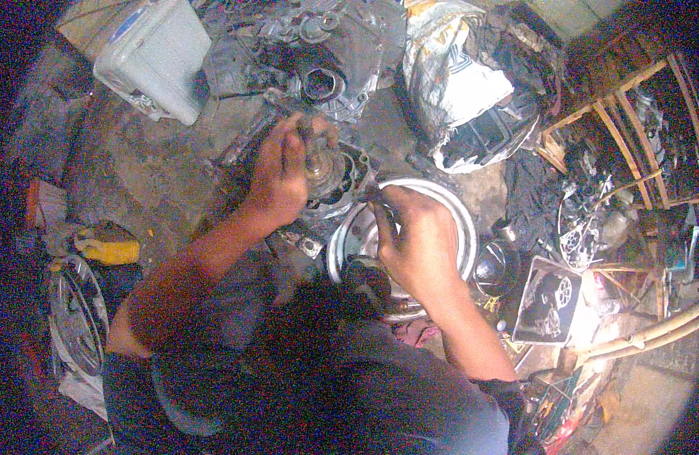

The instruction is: The person sits on the floor and uses a hammer and a metal rod to tap and adjust a mechanical component. They repeatedly strike the part and rotate it to align it with a wheel rim.

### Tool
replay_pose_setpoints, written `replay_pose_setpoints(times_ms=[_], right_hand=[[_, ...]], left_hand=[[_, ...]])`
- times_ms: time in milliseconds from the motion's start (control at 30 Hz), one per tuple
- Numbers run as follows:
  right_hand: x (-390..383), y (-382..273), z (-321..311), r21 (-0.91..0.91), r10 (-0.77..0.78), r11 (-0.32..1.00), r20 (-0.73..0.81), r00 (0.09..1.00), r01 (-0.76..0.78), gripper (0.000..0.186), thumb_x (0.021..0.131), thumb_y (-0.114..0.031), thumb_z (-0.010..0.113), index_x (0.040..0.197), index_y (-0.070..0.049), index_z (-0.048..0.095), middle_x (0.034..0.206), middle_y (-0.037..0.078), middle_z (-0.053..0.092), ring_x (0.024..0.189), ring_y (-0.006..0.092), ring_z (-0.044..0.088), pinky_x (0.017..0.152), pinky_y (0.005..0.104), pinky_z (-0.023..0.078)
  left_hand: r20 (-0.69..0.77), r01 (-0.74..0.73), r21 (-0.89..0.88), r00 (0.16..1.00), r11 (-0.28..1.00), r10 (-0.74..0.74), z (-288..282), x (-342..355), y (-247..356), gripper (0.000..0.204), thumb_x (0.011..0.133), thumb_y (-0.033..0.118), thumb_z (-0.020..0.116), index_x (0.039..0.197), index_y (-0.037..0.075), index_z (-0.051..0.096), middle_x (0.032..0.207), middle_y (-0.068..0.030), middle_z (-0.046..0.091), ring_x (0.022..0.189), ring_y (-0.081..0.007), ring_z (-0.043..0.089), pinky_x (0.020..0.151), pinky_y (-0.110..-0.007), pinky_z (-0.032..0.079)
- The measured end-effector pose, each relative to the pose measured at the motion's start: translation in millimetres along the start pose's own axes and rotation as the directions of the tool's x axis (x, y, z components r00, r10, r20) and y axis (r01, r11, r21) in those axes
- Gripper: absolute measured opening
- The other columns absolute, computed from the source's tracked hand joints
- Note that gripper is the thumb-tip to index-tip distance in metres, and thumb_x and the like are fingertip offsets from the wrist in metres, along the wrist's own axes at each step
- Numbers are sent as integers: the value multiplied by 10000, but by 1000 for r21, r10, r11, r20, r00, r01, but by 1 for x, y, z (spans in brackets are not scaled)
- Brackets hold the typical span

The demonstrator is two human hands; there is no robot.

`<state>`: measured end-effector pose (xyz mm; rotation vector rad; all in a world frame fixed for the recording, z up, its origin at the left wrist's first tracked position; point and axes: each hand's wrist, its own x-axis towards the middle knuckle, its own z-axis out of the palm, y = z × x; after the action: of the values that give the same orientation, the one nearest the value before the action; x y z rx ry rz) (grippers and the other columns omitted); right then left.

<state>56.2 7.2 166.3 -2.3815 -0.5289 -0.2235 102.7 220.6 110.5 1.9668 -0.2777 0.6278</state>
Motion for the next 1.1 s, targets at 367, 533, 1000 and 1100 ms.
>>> replay_pose_setpoints(times_ms=[367, 533, 1000, 1100], right_hand=[[-3, 1, 18, 21, -64, 998, -94, 993, 67, 124, 834, 8, 696, 957, -3, 686, 826, 221, 682, 763, 431, 679, 683, 484, 528], [9, 14, 22, 15, -65, 997, -175, 982, 69, 149, 841, 20, 689, 988, -3, 695, 788, 212, 676, 717, 419, 678, 647, 465, 530], [-13, 14, 46, 218, -15, 972, -294, 956, 82, 162, 824, 55, 670, 980, 14, 686, 722, 207, 633, 611, 383, 645, 570, 425, 495], [-24, 3, 46, 160, -118, 974, -258, 959, 163, 158, 824, 54, 676, 978, 20, 685, 709, 205, 615, 598, 379, 633, 550, 429, 479]], left_hand=[[-49, -52, 65, 997, 997, 55, -4, 2, 11, 449, 1070, 447, 438, 1000, 37, 605, 944, -187, 630, 939, -452, 575, 837, -526, 446], [-87, -91, 61, 992, 994, 96, -2, 3, 13, 437, 1070, 426, 441, 983, 36, 616, 951, -181, 630, 958, -439, 572, 844, -523, 445], [-68, -134, 92, 988, 987, 141, -2, 3, 12, 459, 1076, 413, 421, 925, 36, 633, 978, -169, 615, 953, -433, 565, 839, -516, 438], [-20, -43, 17, 999, 999, 43, -2, 3, 10, 488, 1080, 432, 403, 926, 33, 637, 993, -172, 604, 955, -435, 564, 842, -521, 437]])
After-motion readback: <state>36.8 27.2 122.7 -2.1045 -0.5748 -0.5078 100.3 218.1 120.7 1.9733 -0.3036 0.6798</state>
